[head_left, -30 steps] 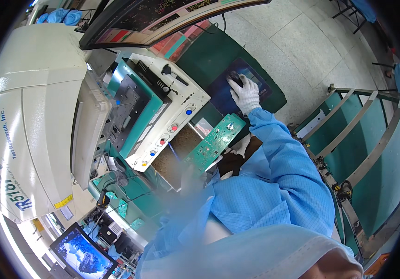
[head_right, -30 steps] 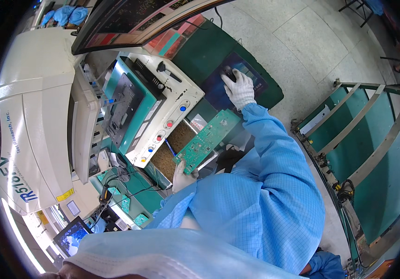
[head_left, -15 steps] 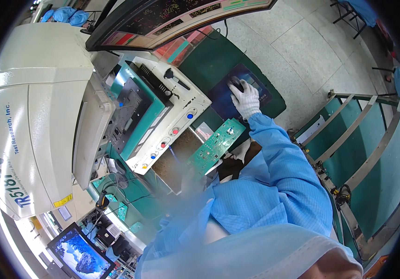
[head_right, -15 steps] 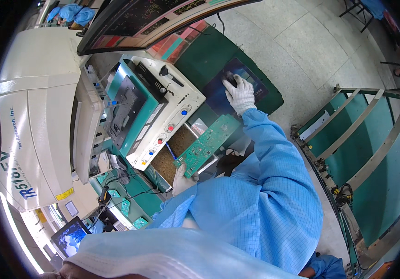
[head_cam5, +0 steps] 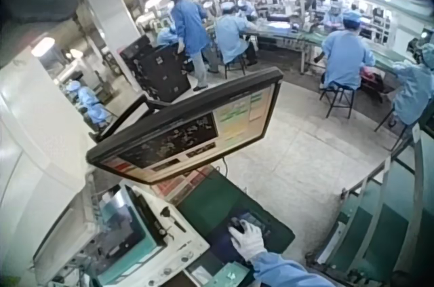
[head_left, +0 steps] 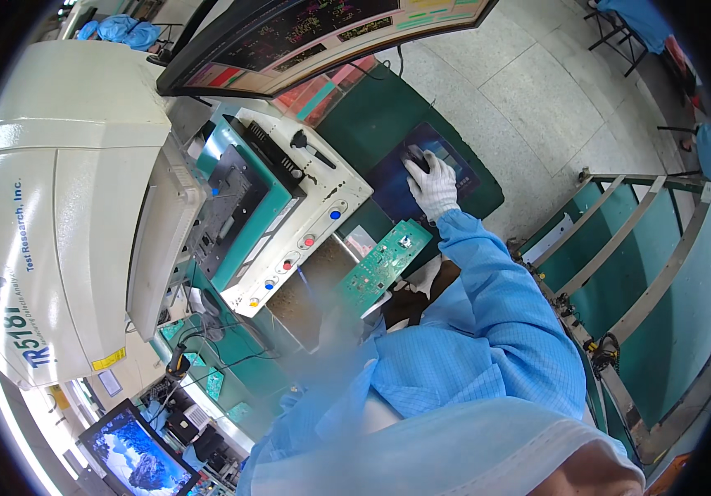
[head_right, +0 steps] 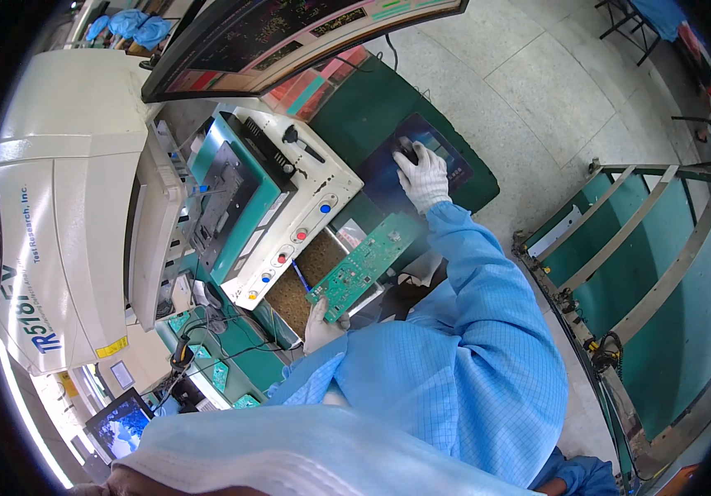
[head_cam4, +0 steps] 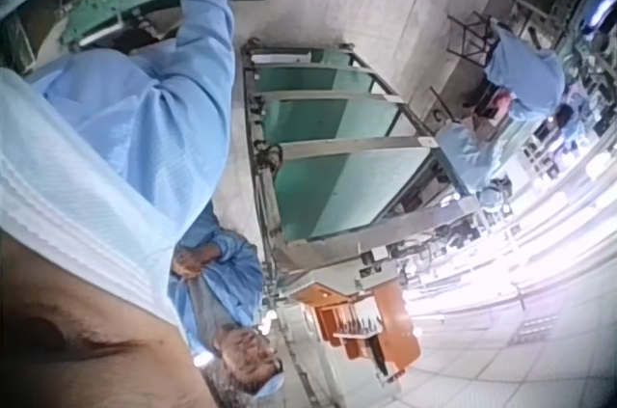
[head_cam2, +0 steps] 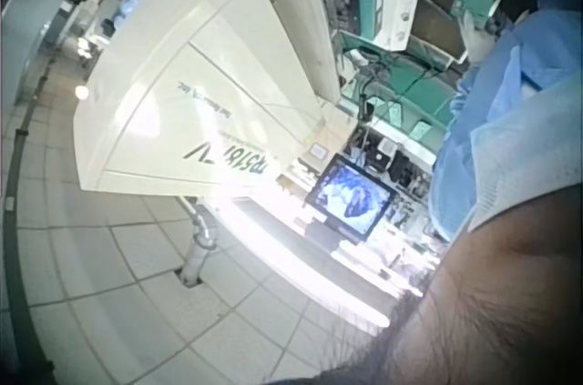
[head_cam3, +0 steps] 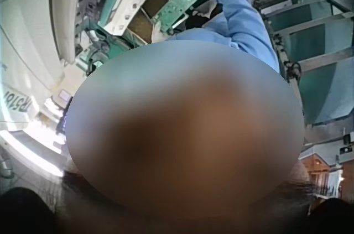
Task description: Inspecting and testing printed circuit boards at a manufacturing station.
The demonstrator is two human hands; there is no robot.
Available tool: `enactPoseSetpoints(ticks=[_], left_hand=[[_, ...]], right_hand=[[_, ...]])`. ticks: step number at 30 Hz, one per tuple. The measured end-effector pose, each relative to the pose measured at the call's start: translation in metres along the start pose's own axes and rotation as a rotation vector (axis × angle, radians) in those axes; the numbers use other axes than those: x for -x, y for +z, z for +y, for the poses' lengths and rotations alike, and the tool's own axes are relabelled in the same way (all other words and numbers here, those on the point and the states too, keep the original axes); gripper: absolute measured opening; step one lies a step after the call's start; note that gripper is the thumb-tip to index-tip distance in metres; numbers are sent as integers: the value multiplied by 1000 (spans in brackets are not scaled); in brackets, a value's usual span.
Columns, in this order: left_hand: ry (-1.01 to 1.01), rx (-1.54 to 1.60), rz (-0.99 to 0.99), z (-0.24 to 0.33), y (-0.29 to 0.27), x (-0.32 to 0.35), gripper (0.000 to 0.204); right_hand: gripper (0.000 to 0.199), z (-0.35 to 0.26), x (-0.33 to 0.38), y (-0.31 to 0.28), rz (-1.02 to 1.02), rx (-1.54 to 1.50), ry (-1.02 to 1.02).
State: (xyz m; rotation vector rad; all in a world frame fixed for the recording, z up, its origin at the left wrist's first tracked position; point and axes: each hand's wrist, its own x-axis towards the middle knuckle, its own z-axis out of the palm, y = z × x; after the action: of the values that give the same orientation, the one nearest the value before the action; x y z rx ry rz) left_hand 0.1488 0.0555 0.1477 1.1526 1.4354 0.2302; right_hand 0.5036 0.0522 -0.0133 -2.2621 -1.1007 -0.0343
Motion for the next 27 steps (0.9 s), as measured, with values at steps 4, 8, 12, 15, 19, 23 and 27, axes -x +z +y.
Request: enactPoseSetpoints(ticks=[4, 8, 12, 15, 19, 23, 27], left_hand=[[271, -240, -83, 1, -3, -6, 25], [-118, 314, 26, 10, 6, 5, 22], [287, -277, 48, 14, 14, 11, 22], [252, -239, 11, 13, 13, 9, 20], [2, 141, -4, 11, 9, 7, 18], [212, -244, -24, 10, 7, 8, 23], [52, 107, -56, 4, 6, 5, 21]], right_hand=[[47, 1, 0, 1, 5, 7, 0], [46, 2, 1, 3, 21, 0, -5], [46, 2, 1, 4, 21, -8, -7], [46, 3, 1, 5, 25, 3, -4], [46, 3, 0, 6, 39, 2, -24], [51, 4, -1, 7, 10, 9, -16], [51, 3, -2, 6, 16, 21, -28]])
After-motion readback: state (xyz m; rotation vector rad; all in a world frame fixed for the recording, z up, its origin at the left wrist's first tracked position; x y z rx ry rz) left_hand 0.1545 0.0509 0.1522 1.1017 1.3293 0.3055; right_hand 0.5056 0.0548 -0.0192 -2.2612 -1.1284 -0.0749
